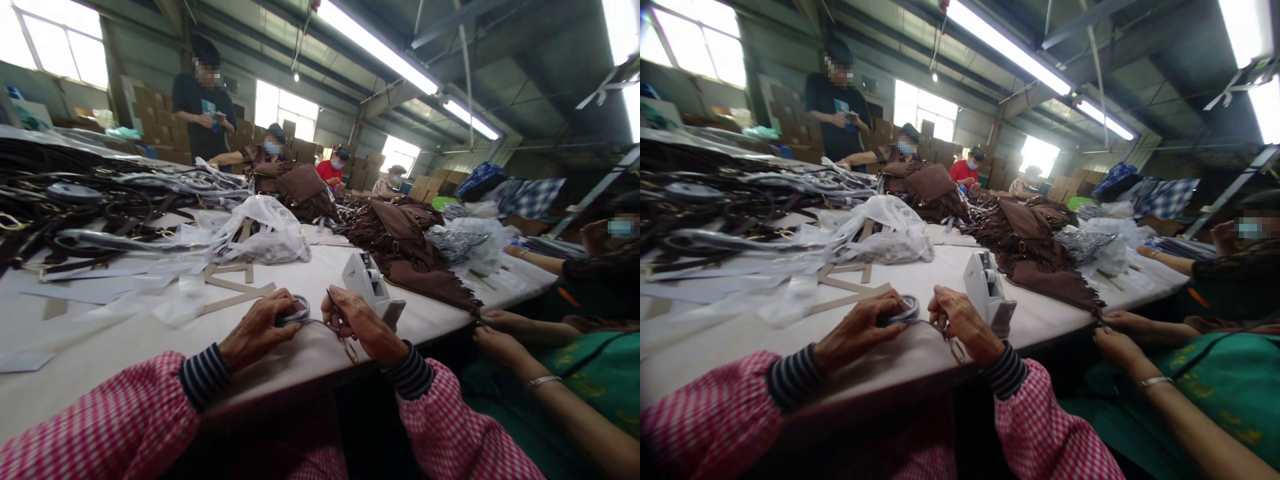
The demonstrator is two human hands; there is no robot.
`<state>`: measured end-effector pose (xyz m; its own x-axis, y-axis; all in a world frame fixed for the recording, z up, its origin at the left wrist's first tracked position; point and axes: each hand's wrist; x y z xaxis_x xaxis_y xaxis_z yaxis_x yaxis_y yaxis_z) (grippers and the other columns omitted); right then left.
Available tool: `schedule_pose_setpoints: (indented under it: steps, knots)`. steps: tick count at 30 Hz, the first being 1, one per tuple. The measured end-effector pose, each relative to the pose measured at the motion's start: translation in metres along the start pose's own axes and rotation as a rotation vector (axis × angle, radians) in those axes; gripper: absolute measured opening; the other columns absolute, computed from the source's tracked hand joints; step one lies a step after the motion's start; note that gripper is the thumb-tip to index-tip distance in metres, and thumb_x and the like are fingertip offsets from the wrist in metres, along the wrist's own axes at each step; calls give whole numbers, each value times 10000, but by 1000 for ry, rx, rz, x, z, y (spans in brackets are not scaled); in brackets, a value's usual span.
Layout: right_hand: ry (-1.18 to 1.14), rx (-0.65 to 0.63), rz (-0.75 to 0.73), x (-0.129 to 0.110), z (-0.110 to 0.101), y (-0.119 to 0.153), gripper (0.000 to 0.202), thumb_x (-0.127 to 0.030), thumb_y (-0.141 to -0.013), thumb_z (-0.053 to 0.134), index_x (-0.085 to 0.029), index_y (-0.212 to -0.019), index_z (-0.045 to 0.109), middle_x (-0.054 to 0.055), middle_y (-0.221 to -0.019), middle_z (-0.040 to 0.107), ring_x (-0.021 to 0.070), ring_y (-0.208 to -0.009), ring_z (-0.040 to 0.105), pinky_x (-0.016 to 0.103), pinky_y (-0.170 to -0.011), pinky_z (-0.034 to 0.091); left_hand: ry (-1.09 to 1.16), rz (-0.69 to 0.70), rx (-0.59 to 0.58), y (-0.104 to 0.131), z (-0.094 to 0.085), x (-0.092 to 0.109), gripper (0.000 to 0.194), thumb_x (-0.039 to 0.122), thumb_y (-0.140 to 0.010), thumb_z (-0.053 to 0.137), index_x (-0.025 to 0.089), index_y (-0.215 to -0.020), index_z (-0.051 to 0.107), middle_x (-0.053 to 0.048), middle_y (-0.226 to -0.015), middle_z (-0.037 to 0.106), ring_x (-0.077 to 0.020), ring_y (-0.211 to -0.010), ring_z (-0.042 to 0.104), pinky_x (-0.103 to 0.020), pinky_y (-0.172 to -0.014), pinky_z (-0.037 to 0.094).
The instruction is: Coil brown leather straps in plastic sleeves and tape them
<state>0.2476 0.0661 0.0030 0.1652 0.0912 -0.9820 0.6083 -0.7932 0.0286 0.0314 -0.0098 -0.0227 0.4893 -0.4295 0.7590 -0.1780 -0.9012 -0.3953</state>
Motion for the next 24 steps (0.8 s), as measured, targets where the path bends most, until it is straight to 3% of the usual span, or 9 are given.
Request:
schedule_pose_setpoints:
  steps: [4, 10, 16, 24]
  knots:
    - [5, -121, 15, -12, -4, -4, 517, -631, -971, 538, -146, -845, 665, 18, -740, 569, 83, -552, 397, 190, -431, 228, 23, -15, 21, -1, -2, 3, 113, 255, -867, 661, 176, -920, 722, -28, -952, 634, -195, -871, 599, -307, -787, 442]
    - [174, -247, -14, -27, -2, 0, 448, -535, -1019, 491, -160, -825, 641, -51, -632, 390, 81, -527, 316, 195, -444, 254, 38, -16, 26, -1, -4, 1, 97, 259, -869, 666, 179, -844, 713, -20, -914, 634, -196, -869, 606, -308, -785, 445]
    - [48, -179, 90, -19, 11, -2, 287, -461, -968, 602, -220, -868, 485, -59, -708, 461, 76, -524, 383, 169, -407, 225, 41, 1, 20, -1, -3, 0, 100, 247, -871, 664, 176, -807, 690, -23, -935, 652, -188, -864, 611, -299, -775, 455]
    - [79, -157, 10, -15, 13, -4, 292, -475, -985, 588, -211, -885, 513, -52, -721, 470, 84, -554, 380, 166, -421, 266, 27, -6, 15, -1, -2, -1, 85, 232, -860, 646, 174, -819, 693, -23, -905, 635, -192, -850, 602, -311, -763, 447]
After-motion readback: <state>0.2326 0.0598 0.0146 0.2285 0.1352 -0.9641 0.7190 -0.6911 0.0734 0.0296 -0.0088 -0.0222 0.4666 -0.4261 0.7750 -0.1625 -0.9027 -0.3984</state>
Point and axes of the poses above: each hand's wrist, its own y-axis away from the middle knuckle, its own z-axis out of the palm, x = y × z
